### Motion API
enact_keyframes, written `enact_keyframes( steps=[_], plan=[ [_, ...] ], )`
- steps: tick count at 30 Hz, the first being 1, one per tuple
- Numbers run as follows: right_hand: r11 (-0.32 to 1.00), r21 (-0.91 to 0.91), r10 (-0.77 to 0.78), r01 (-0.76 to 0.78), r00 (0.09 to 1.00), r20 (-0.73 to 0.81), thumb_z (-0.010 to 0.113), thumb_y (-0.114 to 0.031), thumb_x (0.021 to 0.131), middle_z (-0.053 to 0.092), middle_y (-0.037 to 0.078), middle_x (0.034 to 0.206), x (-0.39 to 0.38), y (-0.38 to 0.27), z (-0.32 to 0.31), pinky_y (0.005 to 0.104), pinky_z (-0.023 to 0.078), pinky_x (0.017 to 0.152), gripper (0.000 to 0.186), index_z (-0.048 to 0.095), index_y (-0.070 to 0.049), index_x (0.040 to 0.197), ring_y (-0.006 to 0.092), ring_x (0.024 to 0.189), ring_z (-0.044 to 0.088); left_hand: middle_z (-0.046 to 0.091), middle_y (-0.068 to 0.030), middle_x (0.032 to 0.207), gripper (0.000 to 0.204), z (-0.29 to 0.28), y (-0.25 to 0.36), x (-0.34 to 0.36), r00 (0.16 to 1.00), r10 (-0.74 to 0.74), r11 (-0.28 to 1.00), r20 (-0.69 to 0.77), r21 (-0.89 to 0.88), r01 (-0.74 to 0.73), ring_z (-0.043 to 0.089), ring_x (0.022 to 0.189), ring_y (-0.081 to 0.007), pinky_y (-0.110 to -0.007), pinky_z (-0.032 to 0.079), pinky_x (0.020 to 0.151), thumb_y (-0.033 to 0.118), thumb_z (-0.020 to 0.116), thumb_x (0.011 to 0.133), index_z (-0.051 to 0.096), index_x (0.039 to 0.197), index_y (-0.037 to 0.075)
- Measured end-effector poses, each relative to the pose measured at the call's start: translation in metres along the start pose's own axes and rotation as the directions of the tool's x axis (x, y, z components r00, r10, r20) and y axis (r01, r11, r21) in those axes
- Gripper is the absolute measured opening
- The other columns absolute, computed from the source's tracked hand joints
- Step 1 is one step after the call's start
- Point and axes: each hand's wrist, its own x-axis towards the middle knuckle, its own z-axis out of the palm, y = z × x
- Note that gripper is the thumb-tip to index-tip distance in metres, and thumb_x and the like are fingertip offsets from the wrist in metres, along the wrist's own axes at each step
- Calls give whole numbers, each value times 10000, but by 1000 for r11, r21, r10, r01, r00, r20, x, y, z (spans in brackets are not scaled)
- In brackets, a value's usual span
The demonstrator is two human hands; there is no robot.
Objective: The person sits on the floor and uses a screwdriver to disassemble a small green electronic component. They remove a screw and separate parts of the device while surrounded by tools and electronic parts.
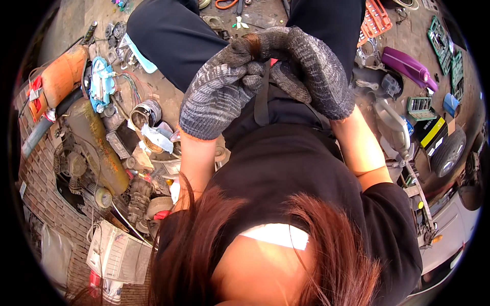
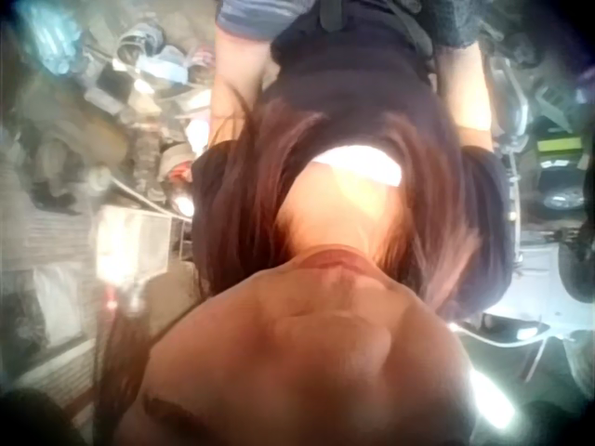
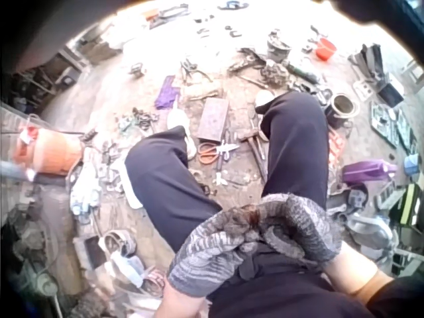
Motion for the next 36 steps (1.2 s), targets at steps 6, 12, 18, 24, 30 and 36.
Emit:
enact_keyframes(
  steps=[6,12,18,24,30,36],
  plan=[
    [965,-258,32,-37,999,-27,640,-108,844,617,132,1102,-2,8,-16,337,488,869,396,533,-18,1215,253,996,604,615,-84,1037,361,0,-9,-4,999,35,991,15,131,-37,606,914,-164,-273,503,817,77,628,861,527,1195,-17],
    [736,-586,-290,338,940,178,704,-102,782,622,136,1085,2,12,-18,372,480,869,416,562,-37,1168,290,985,604,587,-51,1025,395,-1,-18,-2,995,101,944,13,313,-100,574,893,-117,-247,489,753,180,692,858,525,1170,6],
    [765,-571,-247,298,954,167,561,-135,901,652,133,951,3,-6,-9,305,481,837,189,626,7,1007,222,873,628,589,-41,966,296,7,-16,-4,998,52,978,22,202,-56,574,833,-107,-237,491,714,138,678,856,551,1095,17],
    [559,-680,-370,475,876,308,679,-57,752,613,153,1139,4,-11,-18,413,473,884,413,609,-56,1159,345,1035,591,610,-50,970,201,-2,-13,-3,998,32,957,-45,291,-17,575,839,-85,-211,483,679,76,673,842,573,1004,12],
    [643,-667,-270,376,926,262,668,-26,759,599,148,1178,-2,-1,-28,412,469,913,450,593,-67,1200,340,1068,585,665,-48,925,283,21,-11,-1,944,325,791,-55,562,-240,614,843,-100,-251,518,784,-17,693,805,613,1077,-10],
    [373,-646,-641,666,689,339,666,1,752,579,178,1191,10,10,-11,416,469,931,478,546,-33,1213,357,1069,580,660,-58,947,276,29,-12,3,904,423,533,67,788,-307,609,838,-100,-241,519,763,-44,709,776,625,1038,-28]
  ],
)
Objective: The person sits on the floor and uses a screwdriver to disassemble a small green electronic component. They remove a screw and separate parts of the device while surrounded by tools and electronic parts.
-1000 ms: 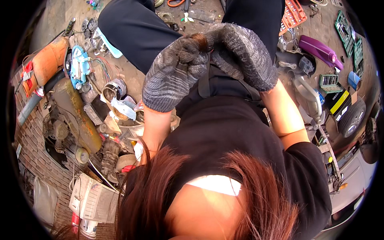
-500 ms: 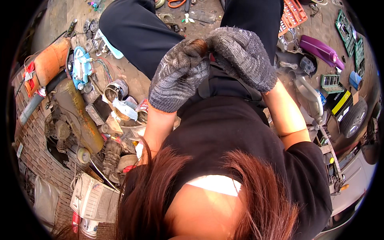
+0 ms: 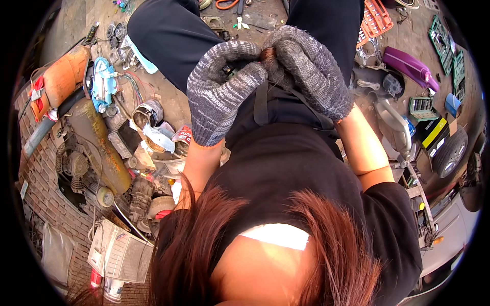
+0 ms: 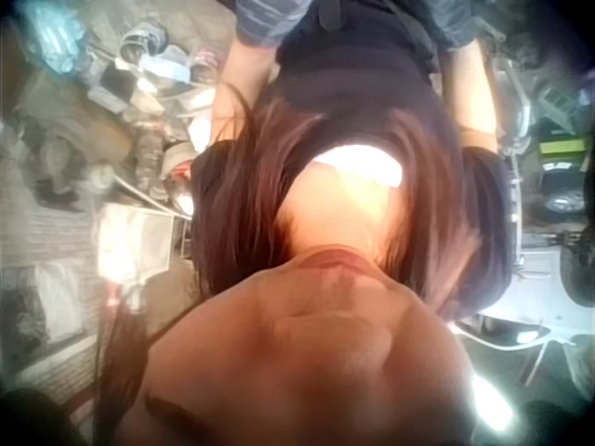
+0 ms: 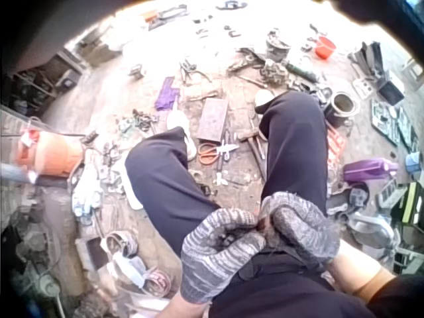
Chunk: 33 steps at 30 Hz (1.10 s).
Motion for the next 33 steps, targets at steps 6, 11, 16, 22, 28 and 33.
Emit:
enact_keyframes(
  steps=[6,11,16,22,28,33],
  plan=[
    [990,-143,20,-9,997,77,651,9,757,552,205,1219,3,-8,-5,437,465,930,486,524,-13,1225,387,1080,566,658,-47,888,282,-1,2,2,1000,-18,997,22,70,17,593,795,-84,-230,517,729,-60,727,745,635,1009,-29],
    [968,-250,34,-15,997,69,624,-20,787,535,203,1255,-5,-10,0,444,424,979,470,520,3,1245,384,1149,530,651,-25,871,254,-4,-5,2,999,30,992,43,124,-35,578,771,-60,-212,501,694,-43,737,740,643,974,-13],
    [954,-284,104,-95,994,16,610,17,797,520,202,1292,1,-16,5,441,403,1020,503,499,-16,1286,378,1181,518,630,3,824,218,-5,-6,5,997,70,977,19,198,-73,548,734,-36,-193,478,659,-23,742,738,636,927,-4],
    [938,-316,130,-143,989,-64,608,-93,807,517,181,1299,9,-10,17,427,377,1025,490,514,-10,1280,362,1200,491,584,32,762,182,-5,-13,13,983,185,945,-2,276,-177,480,667,-14,-171,429,598,-19,726,740,623,887,15],
    [-98,979,649,-179,734,199,540,-281,933,431,180,1402,69,-3,10,383,367,1055,574,365,10,1394,265,1245,475,578,15,793,235,-2,-23,11,958,272,944,-91,219,-247,519,681,-66,-222,469,633,-2,746,707,621,904,25],
    [-407,913,507,10,834,217,569,-597,814,128,245,1527,88,-2,0,484,96,1167,1014,95,7,1476,384,1418,140,617,-60,994,271,-22,-28,32,990,35,821,-139,-561,-107,602,832,-137,-258,513,752,63,658,843,568,1096,24]
  ],
)
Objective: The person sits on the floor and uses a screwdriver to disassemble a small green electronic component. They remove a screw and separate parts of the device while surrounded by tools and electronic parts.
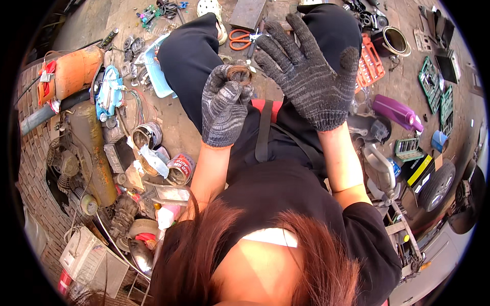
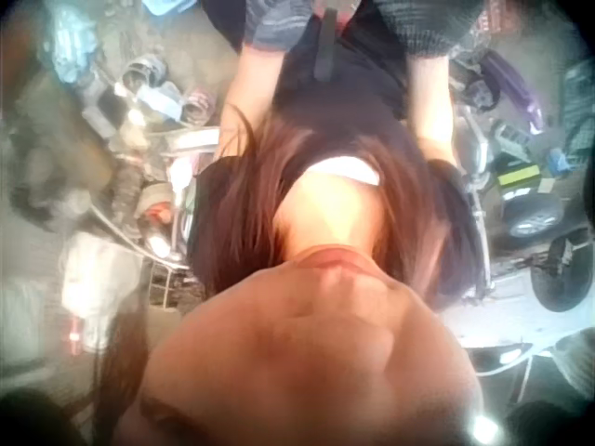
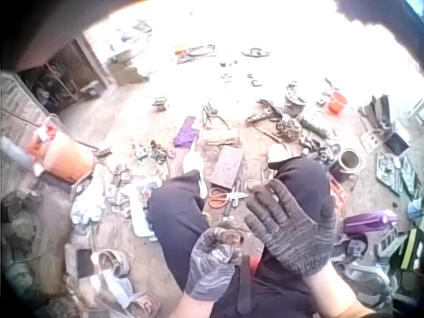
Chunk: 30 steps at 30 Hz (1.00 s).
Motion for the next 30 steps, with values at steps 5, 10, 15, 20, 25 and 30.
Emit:
enact_keyframes(
  steps=[5,10,15,20,25,30],
  plan=[
    [1000,31,1,-3,999,51,574,-587,818,151,232,1525,7,5,5,468,79,1171,1028,89,52,1461,382,1420,128,587,-55,995,288,1,7,22,996,-91,954,12,-287,90,535,787,-154,-289,467,701,140,641,873,550,1129,43],
    [530,-799,-199,285,957,209,622,-518,831,423,215,1399,16,12,5,369,209,1132,900,246,30,1438,286,1326,375,632,-30,990,231,6,12,24,977,-69,877,204,-455,156,599,819,-118,-240,503,727,109,610,903,587,1123,44],
    [190,-959,-163,210,970,181,691,-80,775,649,110,1112,4,18,32,317,435,946,396,624,27,1150,185,1046,593,622,-69,1007,277,18,19,12,997,34,983,75,-185,-20,595,855,-138,-263,502,745,90,657,854,589,1115,25],
    [115,-991,-173,69,984,49,712,-70,785,690,93,987,-1,20,44,295,466,862,257,687,11,1028,151,941,618,620,-38,1001,303,15,24,5,981,169,975,91,129,-180,582,914,-101,-247,498,819,-58,688,779,592,1059,3],
    [84,-995,-154,49,987,36,713,-98,803,706,76,913,0,14,43,257,490,753,203,709,-1,981,112,837,637,626,-51,1022,394,15,32,1,923,356,756,148,535,-377,609,916,-138,-275,513,801,24,768,730,603,1087,31],
    [-40,-999,-120,14,993,18,722,-149,795,705,93,891,5,4,39,241,484,704,239,703,8,975,107,808,640,618,-93,1124,539,12,55,14,602,419,-173,680,710,-682,639,964,-238,-318,539,773,148,784,677,625,1191,132]
  ],
)
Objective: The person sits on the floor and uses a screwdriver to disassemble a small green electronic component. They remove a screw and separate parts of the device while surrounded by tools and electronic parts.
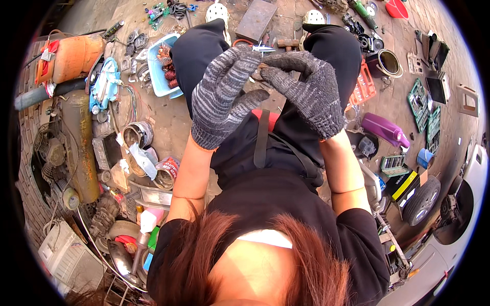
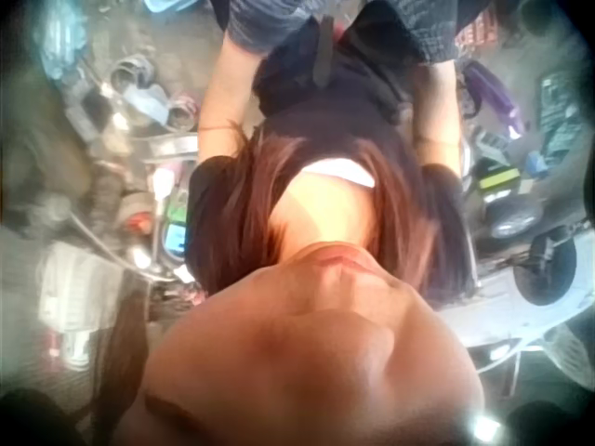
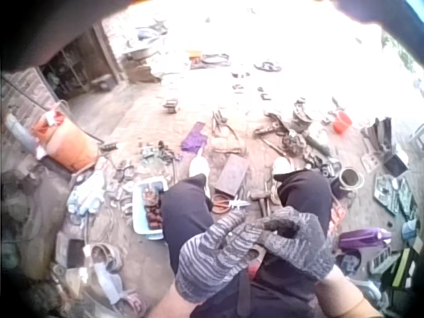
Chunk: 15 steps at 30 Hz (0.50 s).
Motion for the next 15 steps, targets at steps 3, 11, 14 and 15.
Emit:
enact_keyframes(
  steps=[3,11,14,15],
  plan=[
    [992,-71,-105,104,995,1,736,-153,773,697,106,862,1,8,-3,262,491,692,259,697,12,968,137,784,654,603,-77,1175,529,-5,3,8,989,67,972,131,214,-94,643,978,-231,-345,541,791,150,783,638,661,1152,172],
    [998,-55,-7,12,997,75,740,-151,769,700,96,876,2,-11,-12,255,488,693,249,708,0,965,123,774,646,677,-96,996,420,-5,4,8,996,34,998,87,-47,-30,658,941,-232,-328,544,778,93,792,645,689,1052,87],
    [996,-55,-60,66,993,105,743,-154,771,704,60,888,3,-12,-14,222,451,620,212,724,-28,940,64,743,606,665,-115,1045,460,-3,-3,4,999,-40,933,-20,-360,30,616,733,-139,-260,505,642,46,812,656,646,1083,-4],
    [995,-81,-51,59,994,100,746,-159,770,703,52,880,2,-16,-16,221,440,604,209,727,-37,938,61,731,600,660,-115,1057,485,-4,-1,3,991,-130,895,12,-428,123,582,683,-112,-240,483,609,43,813,659,632,1106,-11]
  ],
)
